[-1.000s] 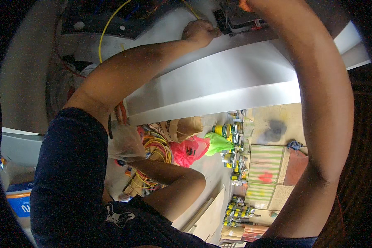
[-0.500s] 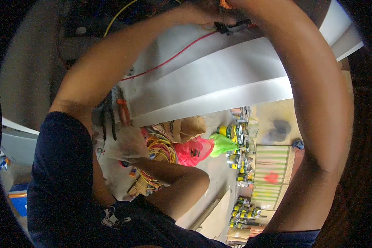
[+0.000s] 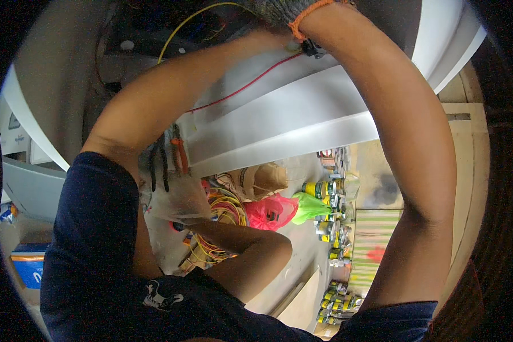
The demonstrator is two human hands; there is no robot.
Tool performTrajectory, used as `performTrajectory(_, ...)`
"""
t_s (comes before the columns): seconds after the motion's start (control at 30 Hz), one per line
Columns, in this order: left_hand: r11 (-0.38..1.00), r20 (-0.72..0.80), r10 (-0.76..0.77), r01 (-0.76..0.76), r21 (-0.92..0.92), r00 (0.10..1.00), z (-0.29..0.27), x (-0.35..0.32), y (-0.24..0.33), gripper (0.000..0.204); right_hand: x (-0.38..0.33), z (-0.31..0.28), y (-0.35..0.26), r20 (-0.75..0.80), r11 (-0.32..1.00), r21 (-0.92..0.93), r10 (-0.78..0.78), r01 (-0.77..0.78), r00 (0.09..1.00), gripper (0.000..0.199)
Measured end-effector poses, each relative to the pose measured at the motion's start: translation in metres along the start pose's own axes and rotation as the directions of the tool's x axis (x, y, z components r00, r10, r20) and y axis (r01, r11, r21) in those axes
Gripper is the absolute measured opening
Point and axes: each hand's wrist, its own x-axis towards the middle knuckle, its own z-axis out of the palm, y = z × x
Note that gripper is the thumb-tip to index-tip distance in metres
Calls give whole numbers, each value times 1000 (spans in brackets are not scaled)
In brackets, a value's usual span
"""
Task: The recorder is stripping wires and connecting them to an electrical circuit breaker panel and a meter.
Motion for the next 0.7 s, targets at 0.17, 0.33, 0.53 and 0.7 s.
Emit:
performTrajectory(0.17, 475, 529, -364, 642, -602, 766, -16, 8, 0, 29, -7, -11, 12, -39, 916, 68, -393, 395, 919, 35)
performTrajectory(0.33, 745, 453, -375, 554, -372, 809, -25, 15, 16, 22, 11, -1, 0, 23, 999, 47, -26, 25, 999, 34)
performTrajectory(0.53, 358, 582, -476, 750, -556, 659, -31, 25, 20, 27, 16, 10, 17, -83, 946, -31, -325, 324, 942, 36)
performTrajectory(0.7, 801, -254, -598, 562, -207, 760, -5, -1, 34, 45, 7, -4, -5, -3, 996, 77, -51, 51, 999, 41)
